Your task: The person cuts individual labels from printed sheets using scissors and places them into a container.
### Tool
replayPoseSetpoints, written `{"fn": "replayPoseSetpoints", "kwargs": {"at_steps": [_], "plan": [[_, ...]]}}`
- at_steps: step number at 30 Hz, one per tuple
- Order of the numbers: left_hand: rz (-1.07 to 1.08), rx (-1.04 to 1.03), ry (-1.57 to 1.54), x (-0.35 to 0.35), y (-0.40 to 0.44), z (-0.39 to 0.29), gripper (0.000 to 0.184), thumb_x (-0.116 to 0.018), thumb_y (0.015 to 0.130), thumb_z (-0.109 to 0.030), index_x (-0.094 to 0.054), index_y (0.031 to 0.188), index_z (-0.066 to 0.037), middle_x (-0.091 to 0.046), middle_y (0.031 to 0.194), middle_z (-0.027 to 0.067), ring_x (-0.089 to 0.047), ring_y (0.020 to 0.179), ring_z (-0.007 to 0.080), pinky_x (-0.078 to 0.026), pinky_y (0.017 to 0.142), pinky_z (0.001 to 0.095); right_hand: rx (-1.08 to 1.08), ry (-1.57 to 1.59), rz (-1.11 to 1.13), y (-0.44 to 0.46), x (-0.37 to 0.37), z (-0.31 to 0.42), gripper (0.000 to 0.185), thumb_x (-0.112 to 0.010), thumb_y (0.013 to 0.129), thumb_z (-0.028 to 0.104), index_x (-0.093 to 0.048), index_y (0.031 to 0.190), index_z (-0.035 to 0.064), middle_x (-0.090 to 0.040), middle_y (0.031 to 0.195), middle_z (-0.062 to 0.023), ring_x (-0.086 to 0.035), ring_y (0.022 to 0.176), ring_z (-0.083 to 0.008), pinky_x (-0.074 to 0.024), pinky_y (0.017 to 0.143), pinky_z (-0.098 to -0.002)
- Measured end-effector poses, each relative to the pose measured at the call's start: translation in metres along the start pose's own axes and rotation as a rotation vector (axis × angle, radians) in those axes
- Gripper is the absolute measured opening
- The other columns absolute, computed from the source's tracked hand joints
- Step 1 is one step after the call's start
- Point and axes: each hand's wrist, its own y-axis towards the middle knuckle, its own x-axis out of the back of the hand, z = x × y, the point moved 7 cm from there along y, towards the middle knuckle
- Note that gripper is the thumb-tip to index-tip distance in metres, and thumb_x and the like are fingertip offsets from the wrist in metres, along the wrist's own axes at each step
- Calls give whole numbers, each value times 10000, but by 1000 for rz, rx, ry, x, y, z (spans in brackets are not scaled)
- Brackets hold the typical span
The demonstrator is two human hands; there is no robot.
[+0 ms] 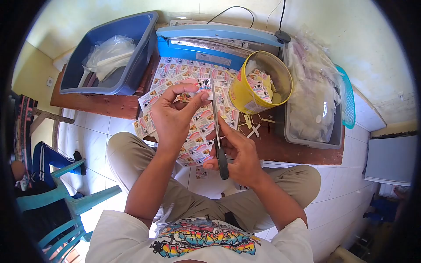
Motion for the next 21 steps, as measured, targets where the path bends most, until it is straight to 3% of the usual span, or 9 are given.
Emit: {"fn": "replayPoseSetpoints", "kwargs": {"at_steps": [10,14,16,21], "plan": [[4,-24,29,-1,1,2,214,-805,866,31,-691,1046,48,-730,1179,125,-766,873,175,-607,700,236,13,1,-30,3,1,0,1107,-949,737,119,-288,1615,-13,-633,1209,-119,-634,903,-125,-572,832,-278],[11,1,35,-2,1,1,203,-792,862,67,-699,1041,54,-686,1233,162,-746,889,166,-635,730,231,14,-2,-27,3,0,1,1107,-949,736,114,-290,1616,-6,-632,1209,-116,-634,900,-123,-572,826,-278],[16,0,41,-2,1,1,203,-791,861,71,-698,1041,54,-687,1232,161,-745,887,161,-634,727,229,-13,21,-48,3,0,-1,1149,-963,738,277,-281,1614,-20,-626,1194,-112,-620,870,-123,-540,797,-263],[19,-6,7,-3,1,3,212,-787,858,83,-692,1045,55,-689,1230,151,-741,878,149,-627,705,222,-23,35,-46,2,-1,-3,1136,-958,745,255,-280,1615,-18,-619,1190,-107,-619,866,-118,-540,792,-261]]}}
